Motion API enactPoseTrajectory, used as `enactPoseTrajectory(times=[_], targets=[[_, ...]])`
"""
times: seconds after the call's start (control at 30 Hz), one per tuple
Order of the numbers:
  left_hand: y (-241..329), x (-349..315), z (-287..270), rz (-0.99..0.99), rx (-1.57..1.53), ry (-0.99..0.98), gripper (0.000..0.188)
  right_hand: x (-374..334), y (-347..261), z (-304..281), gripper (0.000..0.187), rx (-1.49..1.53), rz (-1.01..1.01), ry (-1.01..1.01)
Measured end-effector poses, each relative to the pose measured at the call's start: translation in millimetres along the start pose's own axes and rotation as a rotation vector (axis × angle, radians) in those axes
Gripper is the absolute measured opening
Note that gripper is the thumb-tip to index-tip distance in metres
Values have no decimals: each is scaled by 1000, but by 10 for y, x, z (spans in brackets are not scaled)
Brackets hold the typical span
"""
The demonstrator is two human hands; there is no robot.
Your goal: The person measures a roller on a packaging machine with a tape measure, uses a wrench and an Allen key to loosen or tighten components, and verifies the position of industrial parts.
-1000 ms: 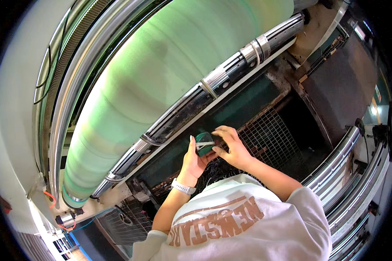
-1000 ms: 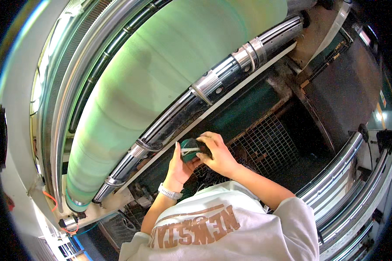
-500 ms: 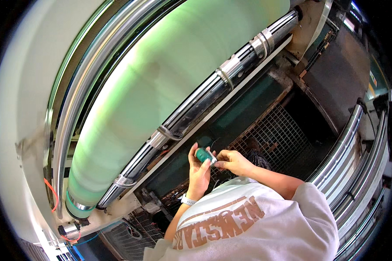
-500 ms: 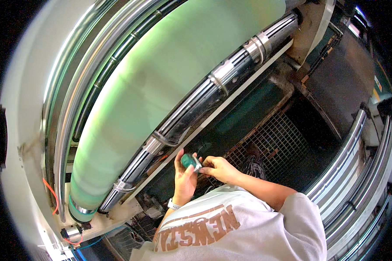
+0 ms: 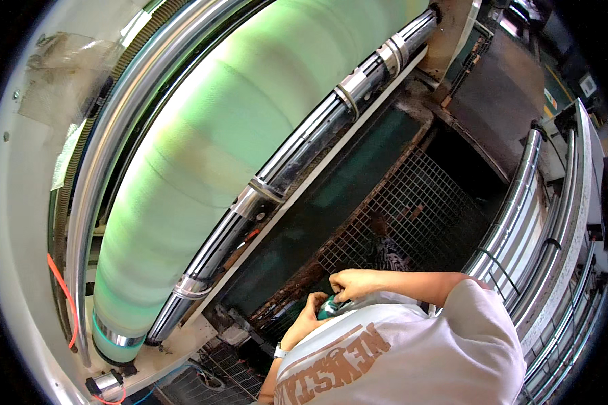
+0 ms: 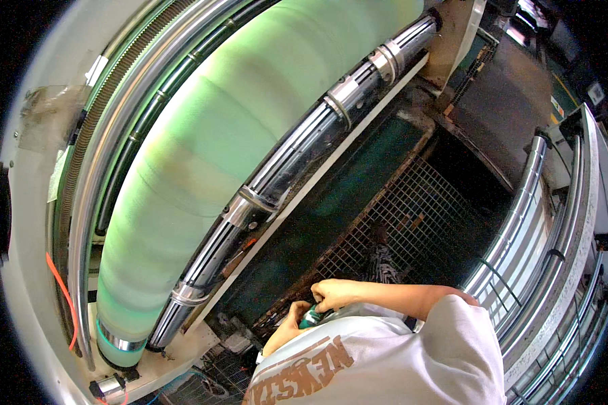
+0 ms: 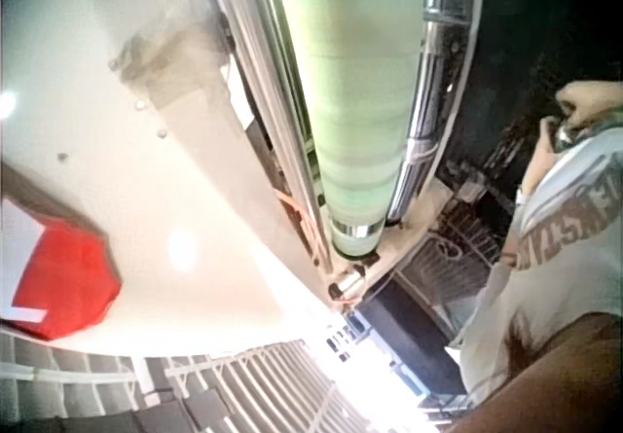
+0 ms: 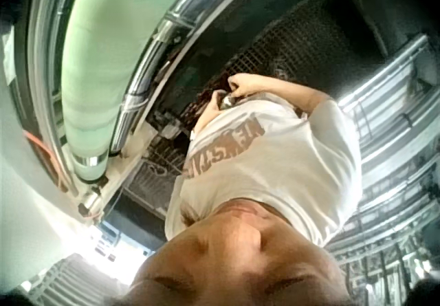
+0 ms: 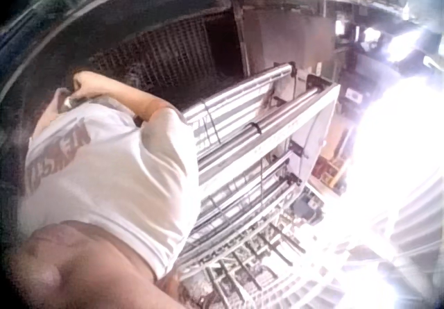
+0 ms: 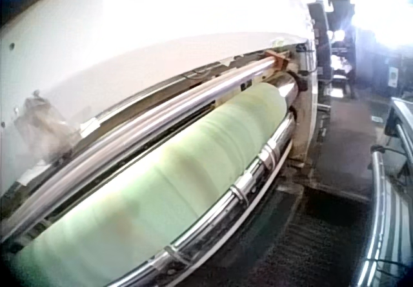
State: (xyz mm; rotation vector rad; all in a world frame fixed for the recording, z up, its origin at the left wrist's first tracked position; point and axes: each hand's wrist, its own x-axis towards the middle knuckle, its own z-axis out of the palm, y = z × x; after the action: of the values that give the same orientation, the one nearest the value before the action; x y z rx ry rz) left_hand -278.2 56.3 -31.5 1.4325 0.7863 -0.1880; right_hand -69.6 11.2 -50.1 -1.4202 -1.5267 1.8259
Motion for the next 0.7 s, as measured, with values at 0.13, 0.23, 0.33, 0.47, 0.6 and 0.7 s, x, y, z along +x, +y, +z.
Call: enactPoseTrajectory(times=[0.13,0.23,0.33,0.47,0.6,0.7], targets=[[12,154,5,108,256,-89,67,22,78,40,25,48,-47,64],[51,305,1,-60,111,-2,50,15,54,-107,26,120,-61,135],[187,427,53,-97,-76,71,36,60,243,-231,32,39,-170,173],[144,594,103,-111,-369,167,27,-179,1071,-208,49,-307,-60,567],[171,875,210,-205,-498,136,25,-165,2229,-114,49,-220,213,-67],[571,1136,385,-280,-380,153,25,-72,2773,-144,49,-359,633,-139]])
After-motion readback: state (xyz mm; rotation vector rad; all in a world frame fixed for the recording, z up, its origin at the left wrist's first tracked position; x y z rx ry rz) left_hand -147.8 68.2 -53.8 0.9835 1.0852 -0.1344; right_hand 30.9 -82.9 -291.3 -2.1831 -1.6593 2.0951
